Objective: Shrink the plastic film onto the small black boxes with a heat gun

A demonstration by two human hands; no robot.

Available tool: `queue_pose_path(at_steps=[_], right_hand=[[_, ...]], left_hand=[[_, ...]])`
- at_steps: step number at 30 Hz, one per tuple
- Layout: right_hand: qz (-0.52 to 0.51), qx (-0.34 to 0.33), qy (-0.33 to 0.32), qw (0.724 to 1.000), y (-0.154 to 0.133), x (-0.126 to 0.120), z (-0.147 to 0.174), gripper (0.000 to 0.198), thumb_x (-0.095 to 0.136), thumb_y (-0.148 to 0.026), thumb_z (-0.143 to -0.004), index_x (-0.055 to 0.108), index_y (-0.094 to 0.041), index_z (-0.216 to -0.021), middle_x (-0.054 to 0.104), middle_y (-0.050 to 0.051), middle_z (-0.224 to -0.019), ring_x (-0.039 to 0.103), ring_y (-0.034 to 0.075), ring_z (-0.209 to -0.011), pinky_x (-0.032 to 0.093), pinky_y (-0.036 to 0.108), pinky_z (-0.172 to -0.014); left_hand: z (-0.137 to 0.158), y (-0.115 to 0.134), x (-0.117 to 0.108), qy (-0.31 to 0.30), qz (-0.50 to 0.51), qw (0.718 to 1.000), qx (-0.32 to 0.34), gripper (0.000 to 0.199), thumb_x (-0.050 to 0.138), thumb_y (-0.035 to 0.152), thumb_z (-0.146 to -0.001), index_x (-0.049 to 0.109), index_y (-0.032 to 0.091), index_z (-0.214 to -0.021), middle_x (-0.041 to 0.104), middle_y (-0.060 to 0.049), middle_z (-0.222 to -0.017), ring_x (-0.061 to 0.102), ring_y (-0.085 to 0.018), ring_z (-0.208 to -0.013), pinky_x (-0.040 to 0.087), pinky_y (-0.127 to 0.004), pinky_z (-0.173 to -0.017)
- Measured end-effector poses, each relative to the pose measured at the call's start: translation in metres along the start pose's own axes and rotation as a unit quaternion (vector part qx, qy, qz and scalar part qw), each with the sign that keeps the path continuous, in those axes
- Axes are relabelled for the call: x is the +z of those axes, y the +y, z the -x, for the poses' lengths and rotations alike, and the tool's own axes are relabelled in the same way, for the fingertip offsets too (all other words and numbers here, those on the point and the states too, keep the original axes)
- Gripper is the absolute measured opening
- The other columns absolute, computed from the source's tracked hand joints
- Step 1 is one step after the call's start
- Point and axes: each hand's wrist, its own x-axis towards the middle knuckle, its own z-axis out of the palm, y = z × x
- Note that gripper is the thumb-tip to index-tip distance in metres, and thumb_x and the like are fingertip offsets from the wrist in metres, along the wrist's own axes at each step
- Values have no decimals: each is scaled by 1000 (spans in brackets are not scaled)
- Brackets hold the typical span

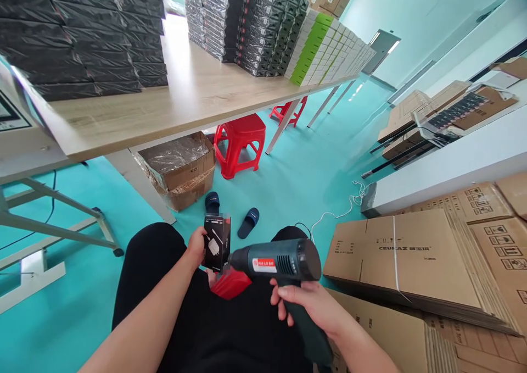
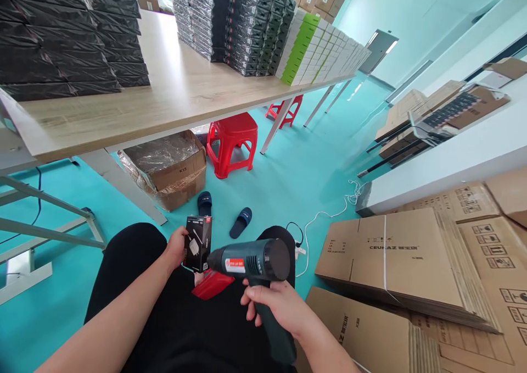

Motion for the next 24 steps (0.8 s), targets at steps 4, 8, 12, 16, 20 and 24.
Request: queue_pose_path(at_steps=[4,8,12,16,20,24], right_hand=[[-38,-49,45,997,-8,5,-12,31,60,-34,-81,62,-12,-103,66,9,-85,61,17,-66,48,29,-57],[7,-17,-26,999,-6,3,-5,28,62,-30,-79,63,-11,-98,66,8,-79,61,16,-60,46,28,-52],[29,10,-44,999,8,-1,8,27,63,-29,-77,64,-11,-97,66,9,-82,62,18,-62,45,28,-51],[-27,3,19,999,17,1,8,31,60,-32,-81,62,-11,-104,66,10,-85,61,17,-64,46,30,-55],[-51,0,28,998,19,7,4,33,61,-33,-81,62,-10,-105,66,11,-86,60,17,-63,46,30,-56],[-56,-6,29,998,21,11,3,32,61,-32,-80,63,-10,-104,65,10,-85,60,16,-62,46,30,-55]], left_hand=[[0,-1,0,-6,-18,1000,14,15,47,23,-61,58,16,-67,60,-6,-51,58,-23,-44,50,-35,-45],[-3,2,-4,5,-10,999,46,13,46,23,-62,56,16,-66,60,-5,-52,58,-22,-45,50,-34,-47],[-8,6,-8,29,22,996,83,14,45,23,-61,55,16,-67,61,-4,-54,58,-21,-46,49,-32,-47],[-11,7,-10,41,44,992,110,10,45,23,-59,52,18,-65,61,-2,-54,57,-19,-45,48,-31,-45],[-10,7,-8,36,44,992,110,9,45,23,-59,51,18,-65,61,-3,-55,59,-21,-47,50,-33,-47],[-9,7,-6,27,44,993,104,8,45,23,-61,50,18,-65,61,-4,-55,60,-22,-49,51,-35,-49]])
